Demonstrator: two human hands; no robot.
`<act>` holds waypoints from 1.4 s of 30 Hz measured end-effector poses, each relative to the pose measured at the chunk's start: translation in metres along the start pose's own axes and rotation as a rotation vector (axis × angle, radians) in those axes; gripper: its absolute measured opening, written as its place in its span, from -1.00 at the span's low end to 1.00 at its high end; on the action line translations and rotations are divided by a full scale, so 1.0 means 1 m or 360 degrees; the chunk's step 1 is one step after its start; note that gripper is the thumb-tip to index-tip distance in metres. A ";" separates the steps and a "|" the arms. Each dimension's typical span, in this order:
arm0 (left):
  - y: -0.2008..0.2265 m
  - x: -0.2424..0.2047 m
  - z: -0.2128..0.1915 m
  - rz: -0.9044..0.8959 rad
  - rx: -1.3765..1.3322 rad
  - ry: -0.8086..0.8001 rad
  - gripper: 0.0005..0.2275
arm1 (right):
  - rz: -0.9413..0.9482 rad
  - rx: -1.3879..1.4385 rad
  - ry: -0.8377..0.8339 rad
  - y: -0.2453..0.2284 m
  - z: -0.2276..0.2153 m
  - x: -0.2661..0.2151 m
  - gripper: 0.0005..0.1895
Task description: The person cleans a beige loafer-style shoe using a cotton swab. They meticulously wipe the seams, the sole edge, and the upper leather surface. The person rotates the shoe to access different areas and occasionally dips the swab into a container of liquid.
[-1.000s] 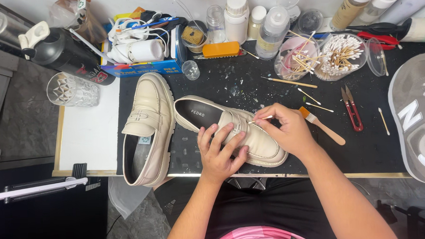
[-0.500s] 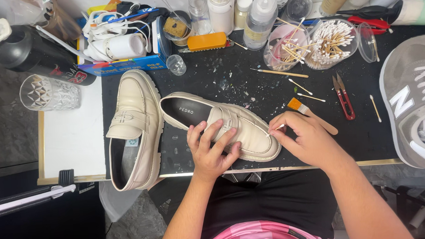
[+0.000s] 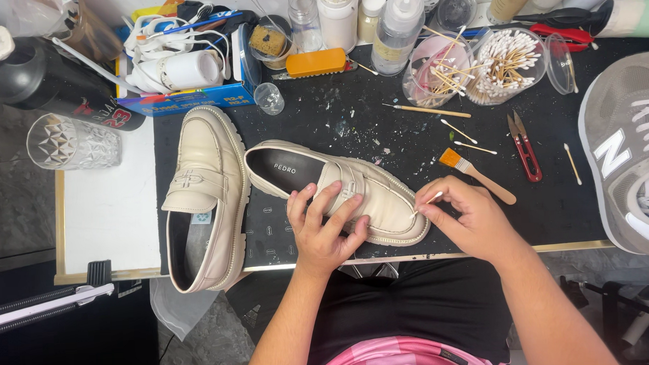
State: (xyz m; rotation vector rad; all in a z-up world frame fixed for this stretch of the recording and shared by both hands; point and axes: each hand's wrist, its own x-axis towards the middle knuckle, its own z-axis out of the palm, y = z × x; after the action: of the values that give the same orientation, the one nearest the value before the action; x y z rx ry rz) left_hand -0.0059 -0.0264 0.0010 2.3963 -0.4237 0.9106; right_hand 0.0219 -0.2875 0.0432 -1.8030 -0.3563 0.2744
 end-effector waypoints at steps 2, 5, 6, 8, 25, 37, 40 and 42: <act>0.000 0.000 0.001 -0.0003 -0.0011 -0.0001 -0.68 | -0.0045 -0.0037 0.0038 0.002 0.002 -0.004 -0.91; -0.001 0.000 0.001 -0.0001 -0.0004 -0.0003 -0.69 | -0.0077 -0.0079 0.0075 -0.001 0.004 -0.007 -0.92; -0.001 -0.001 0.001 0.0001 -0.0002 -0.0006 -0.69 | -0.0075 -0.0005 0.0118 -0.002 0.005 -0.006 -0.92; 0.000 -0.001 0.001 -0.0004 -0.0015 0.0003 -0.69 | -0.0100 -0.0025 0.0108 -0.006 0.006 -0.004 -0.92; 0.001 0.004 -0.009 -0.0021 -0.0208 -0.0149 -0.39 | -0.0442 -0.0375 0.0056 -0.027 0.012 -0.013 -0.84; -0.003 -0.002 -0.002 0.0004 -0.0116 -0.0145 -0.38 | -0.0163 -0.0447 -0.0086 -0.037 -0.002 0.000 -0.89; -0.003 -0.004 -0.002 0.0008 -0.0113 -0.0150 -0.38 | -0.0210 -0.0497 -0.0101 -0.038 0.003 -0.001 -0.89; -0.004 -0.003 -0.002 0.0018 -0.0119 -0.0143 -0.38 | -0.0248 -0.0500 -0.0075 -0.039 0.010 -0.002 -0.87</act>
State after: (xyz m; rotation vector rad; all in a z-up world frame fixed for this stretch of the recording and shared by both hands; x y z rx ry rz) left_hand -0.0070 -0.0215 -0.0015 2.3750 -0.4972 0.7803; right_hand 0.0125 -0.2701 0.0784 -2.0651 -0.5966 0.1574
